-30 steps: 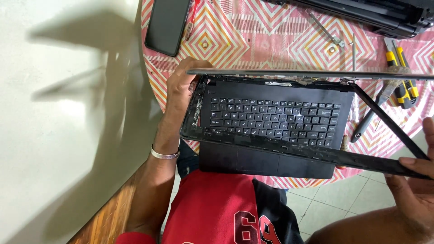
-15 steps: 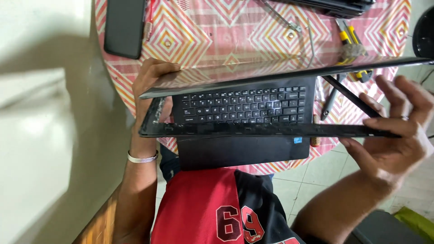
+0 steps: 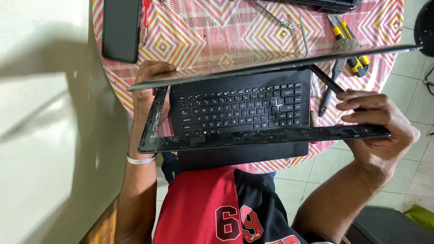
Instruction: The person removes the plastic screen bezel from an open laptop using a red prying tool. They carefully pry the bezel away from the screen edges, detach it, and set it aside on the table.
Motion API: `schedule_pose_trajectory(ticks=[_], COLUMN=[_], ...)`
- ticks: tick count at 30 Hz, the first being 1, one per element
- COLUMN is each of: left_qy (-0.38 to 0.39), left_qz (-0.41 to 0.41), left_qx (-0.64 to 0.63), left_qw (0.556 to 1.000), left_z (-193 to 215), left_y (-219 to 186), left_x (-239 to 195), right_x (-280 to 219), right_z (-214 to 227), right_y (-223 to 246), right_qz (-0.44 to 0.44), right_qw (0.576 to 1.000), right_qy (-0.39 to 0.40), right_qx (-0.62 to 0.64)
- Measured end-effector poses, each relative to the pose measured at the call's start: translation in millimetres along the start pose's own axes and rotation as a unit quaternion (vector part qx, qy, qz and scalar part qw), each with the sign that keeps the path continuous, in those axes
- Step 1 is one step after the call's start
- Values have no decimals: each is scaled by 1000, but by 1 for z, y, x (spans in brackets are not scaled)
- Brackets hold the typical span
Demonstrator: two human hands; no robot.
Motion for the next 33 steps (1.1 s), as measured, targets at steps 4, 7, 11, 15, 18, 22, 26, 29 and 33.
schedule_pose_trajectory(ticks=[4,7,11,15,18,22,26,29,33], left_qy=[15,53,74,97,106,121,143,168,181], left_qz=[31,79,67,84,107,94,172,216,220], left_qx=[-54,-171,-210,-238,-285,-281,-287,-272,-327], left_qw=[998,981,972,963,947,947,931,922,901], left_z=[1,5,4,4,4,4,6,9,12], left_y=[1,-6,5,3,-9,-6,-2,2,5], left_x=[0,0,-5,-6,4,6,5,7,7], right_x=[7,0,18,35,40,42,44,43,45], right_z=[-2,1,-6,-14,-20,-24,-27,-30,-32], right_y=[1,-14,-14,-15,-26,-35,-42,-52,-59], right_qz=[-4,-27,-55,-101,-145,-174,-182,-178,-198], right_qw=[1000,999,998,993,987,982,977,981,980], right_qy=[-21,-24,-19,35,57,66,82,48,20], right_qx=[-23,-15,-8,-46,-30,-27,-74,-61,-29])
Point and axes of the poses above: each hand's wrist, its own x-axis towards the middle knuckle, its own z-axis out of the back of the hand, y = z × x, the point moved 2 cm from there along x, towards the middle knuckle, and after that the axes turned 10 degrees about y, right-handed, at the moved point
